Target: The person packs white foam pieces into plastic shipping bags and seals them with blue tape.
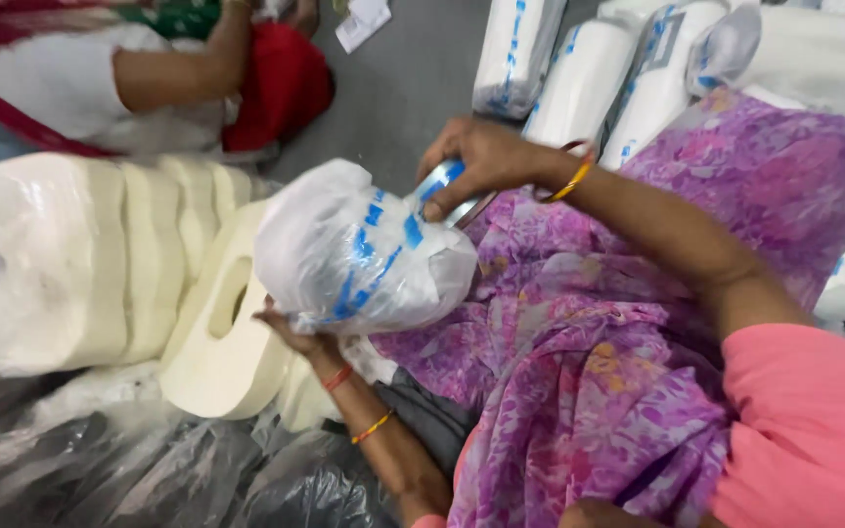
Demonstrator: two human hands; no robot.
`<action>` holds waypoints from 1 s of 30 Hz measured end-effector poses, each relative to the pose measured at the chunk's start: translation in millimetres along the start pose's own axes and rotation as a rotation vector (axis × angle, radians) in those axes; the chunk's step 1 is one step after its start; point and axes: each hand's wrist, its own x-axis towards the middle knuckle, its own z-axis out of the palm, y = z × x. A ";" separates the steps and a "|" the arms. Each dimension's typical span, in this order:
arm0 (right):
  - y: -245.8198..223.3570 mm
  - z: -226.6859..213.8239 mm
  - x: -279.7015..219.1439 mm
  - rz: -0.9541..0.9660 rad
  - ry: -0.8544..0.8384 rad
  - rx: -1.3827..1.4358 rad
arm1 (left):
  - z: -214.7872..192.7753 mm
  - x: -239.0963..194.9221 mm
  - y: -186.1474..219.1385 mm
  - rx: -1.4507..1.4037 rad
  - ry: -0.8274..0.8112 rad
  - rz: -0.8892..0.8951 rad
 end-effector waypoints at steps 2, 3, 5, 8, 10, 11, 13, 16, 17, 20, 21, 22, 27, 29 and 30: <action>-72.8 -16.4 -14.9 0.000 0.043 -0.107 | 5.4 24.0 -19.3 -0.157 -0.125 -0.032; -95.8 -19.8 -23.2 0.008 0.076 -0.207 | 16.9 27.6 -24.1 -0.067 -0.174 -0.004; -120.2 -18.0 -28.8 0.007 0.107 -0.318 | 39.4 27.2 -31.1 0.014 -0.223 0.038; -102.2 11.0 -15.0 0.016 0.076 -0.614 | 61.7 3.3 -27.1 0.314 -0.291 0.130; -67.2 47.8 3.4 0.010 -0.074 -0.875 | 71.8 -18.6 -13.6 0.634 -0.342 0.204; -42.4 71.9 8.8 0.002 -0.083 -0.869 | 111.2 -43.7 26.6 0.640 -0.331 0.207; 8.6 122.3 16.6 -0.018 -0.114 -0.972 | 183.5 -119.6 100.9 0.583 -0.431 0.333; 57.6 138.5 18.8 -0.070 -0.220 -1.053 | 192.7 -138.3 99.9 1.321 -0.805 0.545; 61.9 127.1 19.6 -0.070 -0.225 -1.058 | 181.2 -132.7 70.0 1.315 -0.800 0.547; 70.9 97.1 14.9 0.010 -0.040 -1.006 | 167.3 -121.9 -7.3 1.490 -0.778 0.466; 70.0 91.4 10.1 0.044 -0.038 -0.969 | 173.6 -125.5 -23.1 1.529 -0.703 0.553; 68.5 85.9 4.8 0.077 -0.035 -0.931 | 180.1 -129.9 -38.5 1.565 -0.627 0.641; 69.0 84.2 -0.1 0.094 0.031 -0.898 | 160.4 -107.5 -68.8 1.423 -0.600 0.696; 50.0 83.6 2.6 0.048 0.080 -0.876 | 165.8 -104.9 -48.2 1.400 -0.623 0.675; 33.7 83.1 3.0 0.030 0.066 -0.885 | 171.2 -107.6 -29.9 1.409 -0.639 0.697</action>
